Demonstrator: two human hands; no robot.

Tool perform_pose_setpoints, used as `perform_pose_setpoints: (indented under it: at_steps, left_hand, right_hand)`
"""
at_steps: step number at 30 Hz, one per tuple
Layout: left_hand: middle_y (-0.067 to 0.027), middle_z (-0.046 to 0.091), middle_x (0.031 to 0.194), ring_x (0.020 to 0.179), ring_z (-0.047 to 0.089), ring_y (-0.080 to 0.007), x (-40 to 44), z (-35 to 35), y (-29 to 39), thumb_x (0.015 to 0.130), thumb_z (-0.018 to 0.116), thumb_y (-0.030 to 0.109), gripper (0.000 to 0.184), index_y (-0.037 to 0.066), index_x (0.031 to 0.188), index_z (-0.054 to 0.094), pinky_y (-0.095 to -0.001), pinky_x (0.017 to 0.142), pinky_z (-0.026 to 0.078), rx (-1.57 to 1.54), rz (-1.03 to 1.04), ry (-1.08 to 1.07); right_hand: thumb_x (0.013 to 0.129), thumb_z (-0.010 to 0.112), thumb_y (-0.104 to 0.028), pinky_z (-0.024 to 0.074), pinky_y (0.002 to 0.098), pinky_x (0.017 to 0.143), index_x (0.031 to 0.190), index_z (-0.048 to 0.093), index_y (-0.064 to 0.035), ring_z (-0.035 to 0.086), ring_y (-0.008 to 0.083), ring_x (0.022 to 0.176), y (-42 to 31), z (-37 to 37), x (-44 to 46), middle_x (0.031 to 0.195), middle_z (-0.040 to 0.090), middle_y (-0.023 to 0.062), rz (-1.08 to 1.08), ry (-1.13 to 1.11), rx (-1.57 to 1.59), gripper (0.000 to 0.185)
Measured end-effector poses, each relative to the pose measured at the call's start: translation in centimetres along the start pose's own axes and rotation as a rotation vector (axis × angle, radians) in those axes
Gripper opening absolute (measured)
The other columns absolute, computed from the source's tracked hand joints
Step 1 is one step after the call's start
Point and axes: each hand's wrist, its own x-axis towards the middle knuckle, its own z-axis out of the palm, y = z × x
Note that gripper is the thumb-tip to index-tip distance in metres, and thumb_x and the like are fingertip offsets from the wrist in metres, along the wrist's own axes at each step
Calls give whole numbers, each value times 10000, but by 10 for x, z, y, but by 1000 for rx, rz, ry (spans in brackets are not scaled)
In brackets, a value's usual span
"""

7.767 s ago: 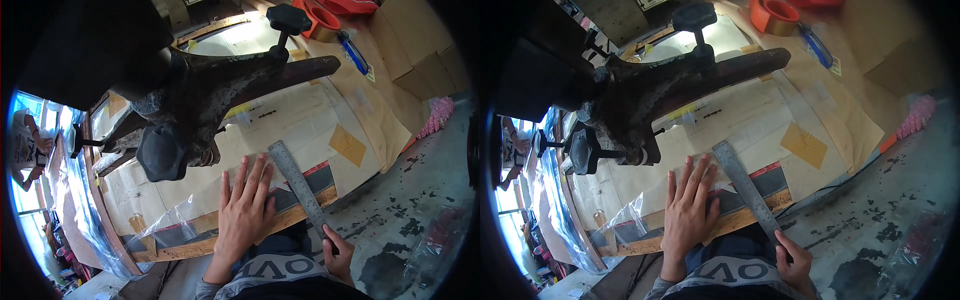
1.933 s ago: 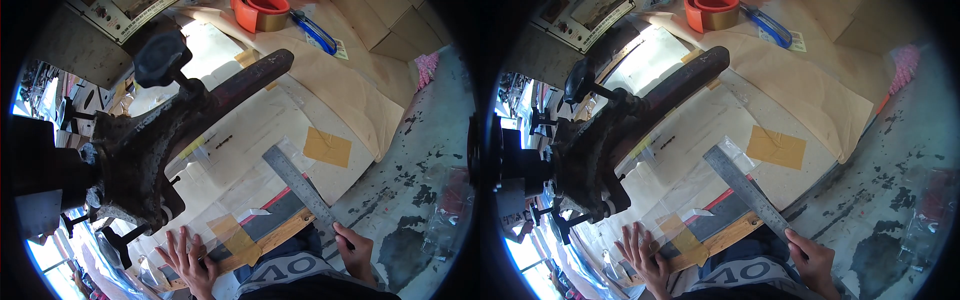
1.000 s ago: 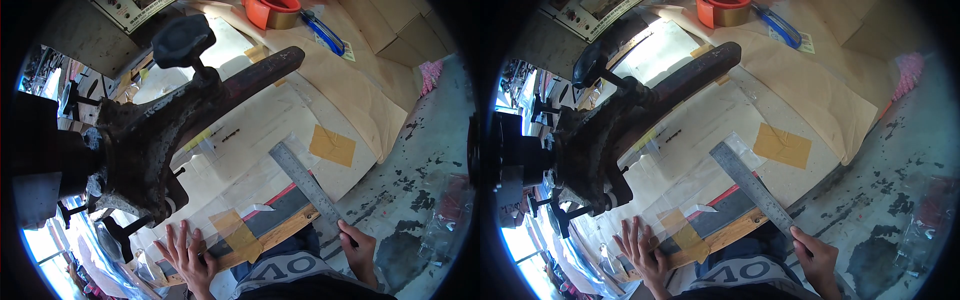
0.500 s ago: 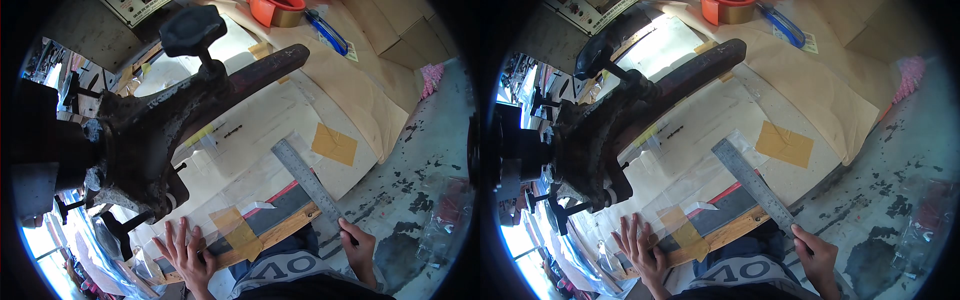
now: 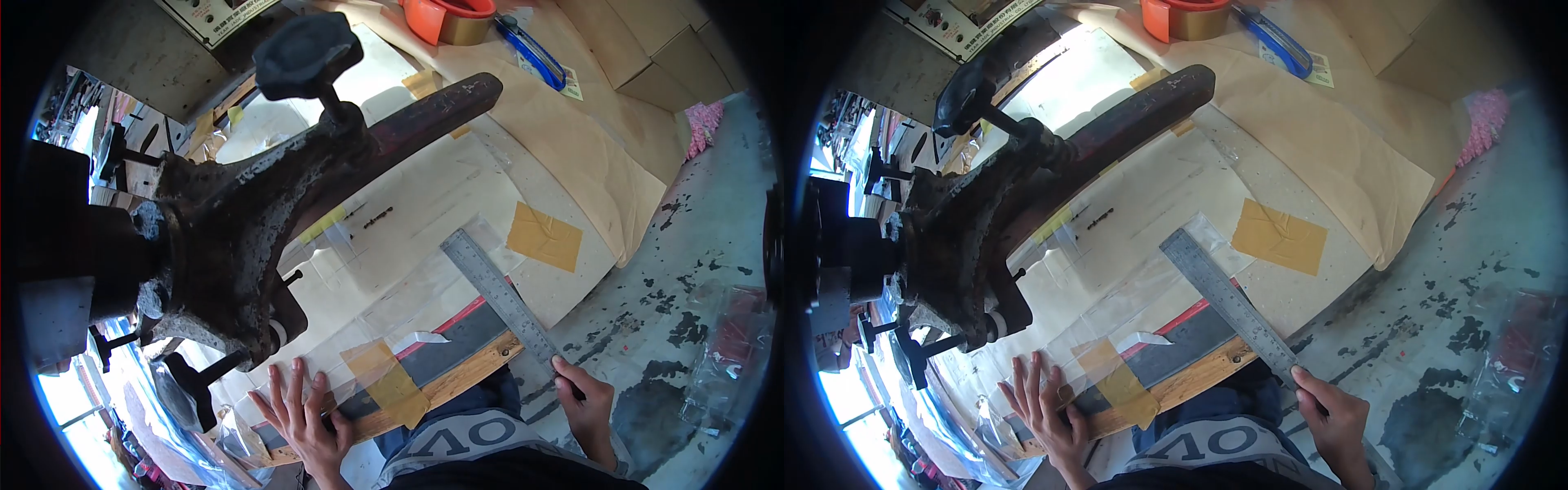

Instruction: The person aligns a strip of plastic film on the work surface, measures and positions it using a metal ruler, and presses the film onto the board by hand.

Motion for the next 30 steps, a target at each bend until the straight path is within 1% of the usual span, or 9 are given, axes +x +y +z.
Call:
perform_pose_setpoints:
  at_steps: [1,4,13,16,21,24,27,30]
  left_hand:
    - [-74,515,1394,1366,351,-403,0,0,0,664,462,202,531,196,1174,610,-658,1137,25,-1,1,0]
    - [-108,498,1405,1386,335,-373,0,-2,0,816,411,280,446,154,1204,592,-602,1152,60,53,32,-22]
    - [-108,503,1402,1384,337,-375,0,-3,-1,820,405,289,452,158,1210,593,-603,1151,66,54,31,-22]
    - [-79,516,1393,1364,345,-419,1,-1,1,655,462,204,528,173,1160,613,-656,1136,29,-10,5,1]
    - [-68,512,1398,1368,347,-401,1,0,0,648,468,200,538,179,1167,610,-648,1142,32,-7,1,4]
    - [-63,509,1402,1370,351,-384,2,-1,2,643,473,193,555,184,1182,604,-641,1145,34,-13,2,8]
    - [-62,504,1406,1374,351,-371,2,-1,2,637,481,182,576,186,1201,597,-637,1147,32,-19,12,14]
    - [-62,496,1413,1381,342,-365,2,-2,1,631,494,168,596,184,1220,590,-634,1145,23,-30,18,8]
  right_hand:
    - [799,690,6,508,260,560,1108,688,-63,680,196,646,0,0,0,924,718,123,-12,3,-2,317]
    - [800,691,1,503,263,547,1107,689,-71,671,198,629,1,0,1,923,717,119,-25,-1,-15,316]
    - [795,695,-6,497,267,535,1113,687,-81,655,198,604,2,-1,1,910,717,110,-41,-9,-46,326]
    - [794,696,-6,498,268,542,1115,686,-80,658,202,612,2,1,1,909,716,114,-55,5,-37,330]
    - [794,695,-2,500,267,551,1114,685,-74,668,206,630,0,-2,1,910,713,126,-15,-28,-42,329]
    - [794,688,11,498,267,552,1119,684,-70,666,202,625,2,1,1,910,712,133,-51,16,-27,335]
    - [795,680,26,506,262,573,1119,684,-63,675,194,648,2,2,-2,927,714,134,-5,10,0,336]
    - [794,676,35,511,253,599,1124,684,-59,679,175,671,3,5,-3,940,716,134,-22,45,19,344]
